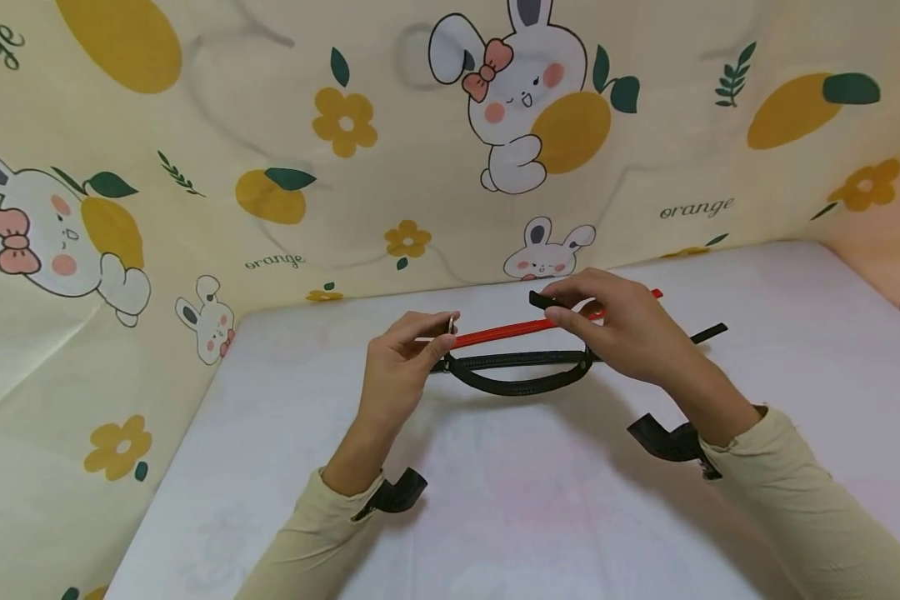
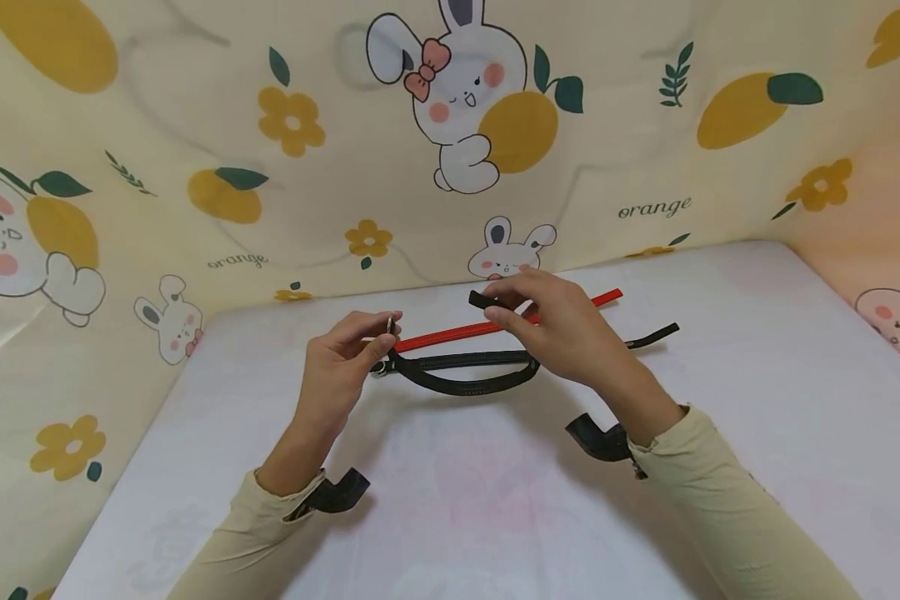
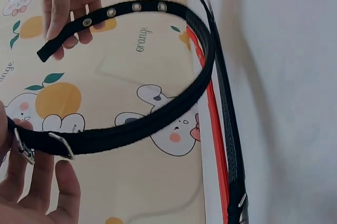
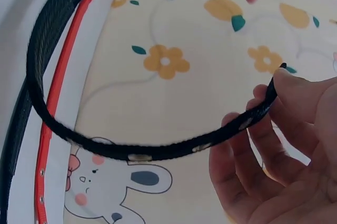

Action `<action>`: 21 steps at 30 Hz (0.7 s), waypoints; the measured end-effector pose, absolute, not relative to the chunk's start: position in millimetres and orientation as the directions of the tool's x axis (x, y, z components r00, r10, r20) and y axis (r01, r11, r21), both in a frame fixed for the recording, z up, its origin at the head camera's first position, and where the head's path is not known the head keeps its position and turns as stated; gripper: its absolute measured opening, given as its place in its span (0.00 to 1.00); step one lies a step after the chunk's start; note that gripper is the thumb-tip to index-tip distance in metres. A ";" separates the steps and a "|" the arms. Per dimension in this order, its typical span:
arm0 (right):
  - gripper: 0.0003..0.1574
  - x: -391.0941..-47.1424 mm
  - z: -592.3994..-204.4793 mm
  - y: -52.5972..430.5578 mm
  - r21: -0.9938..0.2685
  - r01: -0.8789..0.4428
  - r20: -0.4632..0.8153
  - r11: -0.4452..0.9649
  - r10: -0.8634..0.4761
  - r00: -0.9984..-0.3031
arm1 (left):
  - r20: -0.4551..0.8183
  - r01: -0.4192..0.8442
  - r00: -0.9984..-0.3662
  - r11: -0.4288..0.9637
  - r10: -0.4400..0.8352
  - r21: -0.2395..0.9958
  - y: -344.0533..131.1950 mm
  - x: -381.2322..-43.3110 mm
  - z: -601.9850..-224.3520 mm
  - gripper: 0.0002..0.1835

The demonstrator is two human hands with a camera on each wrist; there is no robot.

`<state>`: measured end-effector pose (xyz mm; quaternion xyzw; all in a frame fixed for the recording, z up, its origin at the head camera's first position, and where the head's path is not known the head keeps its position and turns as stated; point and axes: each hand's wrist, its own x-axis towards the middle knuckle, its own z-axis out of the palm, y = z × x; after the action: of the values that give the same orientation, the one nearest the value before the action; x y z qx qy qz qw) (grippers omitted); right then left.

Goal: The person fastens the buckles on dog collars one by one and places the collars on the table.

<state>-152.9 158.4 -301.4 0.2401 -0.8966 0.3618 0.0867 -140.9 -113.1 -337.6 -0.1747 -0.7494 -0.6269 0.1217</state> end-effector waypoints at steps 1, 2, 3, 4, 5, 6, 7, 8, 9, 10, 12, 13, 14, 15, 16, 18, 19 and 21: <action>0.16 -152.8 -301.9 157.5 -0.600 -0.506 0.345 0.619 -0.371 -0.862 | 0.401 0.415 -0.909 0.149 0.116 0.898 -112.7 -140.7 -337.6 0.16; 0.16 -152.7 -302.3 156.6 -0.595 -0.515 0.357 0.617 -0.372 -0.857 | 0.398 0.413 -0.909 0.143 0.123 0.899 -112.5 -140.6 -337.6 0.17; 0.16 -152.4 -302.7 155.8 -0.591 -0.521 0.365 0.616 -0.372 -0.853 | 0.393 0.408 -0.911 0.136 0.126 0.903 -112.3 -139.9 -337.3 0.17; 0.16 -151.9 -302.9 155.2 -0.588 -0.526 0.371 0.615 -0.373 -0.850 | 0.386 0.401 -0.914 0.132 0.127 0.906 -112.0 -139.3 -336.8 0.17; 0.16 -151.5 -303.2 154.6 -0.587 -0.526 0.374 0.616 -0.371 -0.850 | 0.377 0.392 -0.917 0.125 0.127 0.911 -111.8 -138.8 -336.5 0.18; 0.16 -150.9 -303.0 154.0 -0.589 -0.525 0.374 0.615 -0.369 -0.851 | 0.369 0.384 -0.921 0.122 0.126 0.915 -111.5 -138.1 -336.0 0.18; 0.16 -150.2 -302.7 153.6 -0.591 -0.525 0.375 0.612 -0.367 -0.851 | 0.361 0.374 -0.925 0.119 0.123 0.920 -111.0 -137.5 -335.5 0.18; 0.16 -149.6 -302.4 153.1 -0.596 -0.522 0.373 0.610 -0.366 -0.853 | 0.354 0.367 -0.928 0.117 0.118 0.923 -110.5 -136.9 -335.0 0.18; 0.16 -148.9 -302.0 152.5 -0.602 -0.519 0.369 0.607 -0.365 -0.855 | 0.346 0.358 -0.932 0.115 0.110 0.927 -109.9 -136.1 -334.4 0.18; 0.16 -148.3 -301.8 151.7 -0.607 -0.515 0.364 0.606 -0.364 -0.857 | 0.339 0.350 -0.935 0.114 0.101 0.930 -109.2 -135.5 -334.0 0.18; 0.16 -147.2 -301.3 150.0 -0.617 -0.503 0.355 0.605 -0.357 -0.864 | 0.324 0.332 -0.943 0.117 0.080 0.936 -108.0 -134.0 -333.0 0.17; 0.15 -146.9 -301.5 149.1 -0.621 -0.500 0.351 0.604 -0.356 -0.866 | 0.318 0.325 -0.945 0.117 0.072 0.939 -107.5 -133.4 -332.7 0.17; 0.15 -146.7 -301.7 148.2 -0.624 -0.497 0.350 0.603 -0.354 -0.867 | 0.314 0.320 -0.947 0.118 0.065 0.940 -106.9 -133.0 -332.4 0.16; 0.14 -146.4 -301.9 147.5 -0.626 -0.497 0.351 0.601 -0.352 -0.868 | 0.312 0.317 -0.948 0.119 0.060 0.941 -106.2 -132.6 -332.1 0.16; 0.14 -146.1 -302.2 146.9 -0.626 -0.498 0.354 0.600 -0.350 -0.867 | 0.311 0.315 -0.949 0.121 0.058 0.941 -105.8 -132.6 -332.3 0.16; 0.13 -146.1 -303.3 145.5 -0.625 -0.506 0.362 0.594 -0.353 -0.863 | 0.309 0.314 -0.949 0.123 0.057 0.941 -104.8 -132.6 -332.7 0.15; 0.13 -146.0 -303.9 144.9 -0.624 -0.512 0.367 0.591 -0.357 -0.859 | 0.309 0.314 -0.949 0.125 0.056 0.941 -104.5 -132.6 -333.1 0.15; 0.12 -145.7 -305.1 143.6 -0.623 -0.522 0.373 0.583 -0.365 -0.853 | 0.311 0.316 -0.949 0.124 0.053 0.941 -103.9 -132.2 -333.6 0.15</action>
<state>-145.7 143.6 -305.1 0.2509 -0.8836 0.3818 0.1028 -132.2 -103.9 -333.6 -0.1242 -0.7429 -0.6500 0.1009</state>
